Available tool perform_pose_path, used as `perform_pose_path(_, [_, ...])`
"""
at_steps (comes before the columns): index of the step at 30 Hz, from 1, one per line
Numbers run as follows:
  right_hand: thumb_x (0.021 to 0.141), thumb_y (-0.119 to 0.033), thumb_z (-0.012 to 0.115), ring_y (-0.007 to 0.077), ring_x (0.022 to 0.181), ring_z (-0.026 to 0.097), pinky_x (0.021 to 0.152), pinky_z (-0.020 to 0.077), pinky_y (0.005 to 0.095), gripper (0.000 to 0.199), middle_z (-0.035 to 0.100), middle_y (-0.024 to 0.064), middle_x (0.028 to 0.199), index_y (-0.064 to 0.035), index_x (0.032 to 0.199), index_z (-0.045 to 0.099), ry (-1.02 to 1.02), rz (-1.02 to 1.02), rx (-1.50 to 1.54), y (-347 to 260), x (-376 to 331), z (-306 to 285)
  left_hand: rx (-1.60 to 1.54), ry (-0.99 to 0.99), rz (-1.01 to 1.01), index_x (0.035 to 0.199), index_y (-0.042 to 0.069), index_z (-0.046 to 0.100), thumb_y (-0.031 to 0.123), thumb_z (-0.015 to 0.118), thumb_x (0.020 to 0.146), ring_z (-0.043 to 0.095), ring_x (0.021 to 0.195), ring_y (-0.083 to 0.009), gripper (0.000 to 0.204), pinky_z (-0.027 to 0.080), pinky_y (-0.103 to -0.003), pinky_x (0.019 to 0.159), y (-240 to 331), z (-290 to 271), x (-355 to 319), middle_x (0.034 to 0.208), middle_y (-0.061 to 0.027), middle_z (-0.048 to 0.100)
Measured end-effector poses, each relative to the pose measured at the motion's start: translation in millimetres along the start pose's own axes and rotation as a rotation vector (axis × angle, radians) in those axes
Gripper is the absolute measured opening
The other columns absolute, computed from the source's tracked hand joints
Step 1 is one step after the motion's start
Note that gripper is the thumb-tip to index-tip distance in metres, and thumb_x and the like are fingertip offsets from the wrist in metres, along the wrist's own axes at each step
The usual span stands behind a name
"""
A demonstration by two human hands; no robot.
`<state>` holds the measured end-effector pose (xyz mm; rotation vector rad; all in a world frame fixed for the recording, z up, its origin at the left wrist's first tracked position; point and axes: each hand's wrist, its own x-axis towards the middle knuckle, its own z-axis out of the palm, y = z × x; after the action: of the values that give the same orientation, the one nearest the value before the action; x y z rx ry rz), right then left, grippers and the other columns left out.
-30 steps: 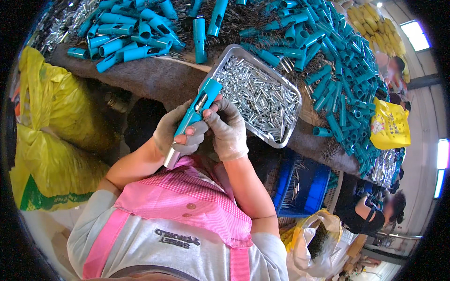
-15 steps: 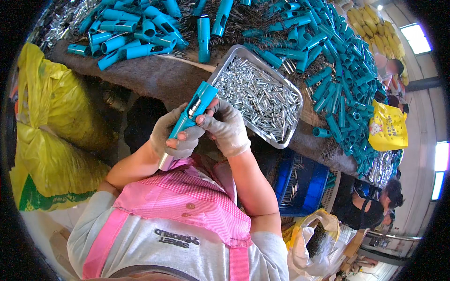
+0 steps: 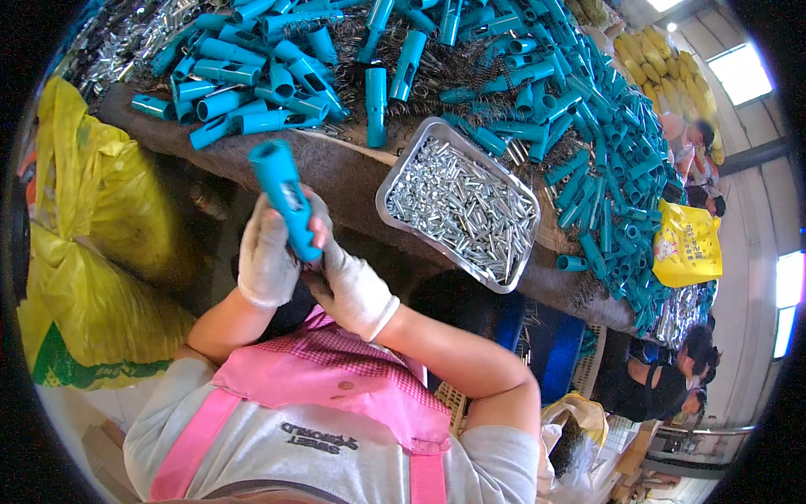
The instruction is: The user is manually assembling teal plastic pipe connectors by inserting metal pins or springs into them.
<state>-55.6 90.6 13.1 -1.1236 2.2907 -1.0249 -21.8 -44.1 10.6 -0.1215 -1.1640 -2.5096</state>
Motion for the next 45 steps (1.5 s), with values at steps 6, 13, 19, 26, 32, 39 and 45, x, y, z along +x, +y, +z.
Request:
perform_pose_path(6, [0.084, -0.021, 0.058, 0.0341, 0.085, 0.061, 0.073, 0.0485, 0.0429, 0.017, 0.062, 0.0141, 0.086, -0.0068, 0.091, 0.064, 0.291, -0.305, -0.382, -1.4, 132.2, -94.7, -0.603, 0.187, -0.261, 0.107, 0.011, 0.05, 0.045, 0.037, 0.097, 0.043, 0.058, -0.0097, 0.038, 0.033, -0.022, 0.047, 25.8, -40.7, 15.6, 0.08, -0.0004, 0.048])
perform_pose_path(13, [0.076, -0.018, 0.061, 0.0315, 0.099, 0.06, 0.084, 0.0495, 0.0421, 0.024, 0.058, 0.012, 0.11, -0.0131, 0.099, 0.067, 0.096, -0.054, -1.07, 47.7, 262.0, -123.9, -0.302, 0.223, -0.646, 0.112, 0.007, 0.045, 0.035, 0.04, 0.096, 0.048, 0.058, -0.0139, 0.032, 0.037, -0.027, 0.05, 12.8, -43.9, -4.6, 0.077, -0.0056, 0.052])
perform_pose_path(19, [0.072, -0.015, 0.062, 0.0318, 0.105, 0.057, 0.088, 0.0487, 0.0423, 0.035, 0.054, 0.0155, 0.115, -0.014, 0.107, 0.065, 0.029, -0.008, -1.103, 30.3, 257.0, -124.0, -0.176, 0.197, -0.559, 0.111, 0.007, 0.044, 0.026, 0.051, 0.091, 0.05, 0.063, -0.0128, 0.028, 0.038, -0.026, 0.052, 15.7, -51.8, 0.1, 0.081, -0.0057, 0.054])
perform_pose_path(26, [0.063, -0.027, 0.071, 0.0302, 0.085, 0.064, 0.077, 0.0499, 0.0372, 0.052, 0.063, 0.0166, 0.093, -0.0111, 0.108, 0.049, 0.368, -0.041, -0.632, 36.0, 219.0, -163.4, -0.016, 0.218, -0.493, 0.111, 0.01, 0.044, 0.02, 0.052, 0.09, 0.053, 0.061, -0.0142, 0.025, 0.042, -0.027, 0.052, 14.8, -54.7, -0.9, 0.083, -0.009, 0.056])
perform_pose_path(32, [0.077, -0.016, 0.067, 0.0129, 0.069, 0.056, 0.065, 0.048, 0.0271, 0.082, 0.062, 0.0104, 0.088, -0.0086, 0.144, 0.019, 0.431, 0.111, 0.238, 38.5, 181.1, -205.0, 0.35, 0.11, -0.356, 0.105, 0.007, 0.047, 0.017, 0.058, 0.087, 0.053, 0.063, -0.0103, 0.023, 0.042, -0.023, 0.054, 11.6, -47.7, 5.1, 0.083, -0.0068, 0.059])
perform_pose_path(39, [0.072, 0.009, 0.06, 0.0154, 0.1, 0.055, 0.087, 0.0447, 0.0299, 0.046, 0.057, 0.0074, 0.109, 0.0002, 0.116, 0.052, 0.026, -0.116, 0.542, 21.8, 68.2, -166.4, 0.977, -0.052, -0.033, 0.099, 0.002, 0.055, 0.019, 0.07, 0.077, 0.057, 0.069, -0.0171, 0.031, 0.046, -0.031, 0.063, 18.9, -40.2, 11.3, 0.08, -0.009, 0.058])
perform_pose_path(45, [0.076, 0.011, 0.059, 0.0224, 0.117, 0.048, 0.1, 0.0376, 0.0361, 0.038, 0.052, 0.0132, 0.121, -0.0029, 0.11, 0.055, 0.044, -0.307, 0.592, 28.6, 7.3, -138.8, 1.136, -0.202, 0.045, 0.097, 0.005, 0.057, 0.018, 0.072, 0.072, 0.064, 0.075, -0.0298, 0.032, 0.05, -0.036, 0.068, 18.3, -12.1, 14.4, 0.083, -0.0134, 0.062])
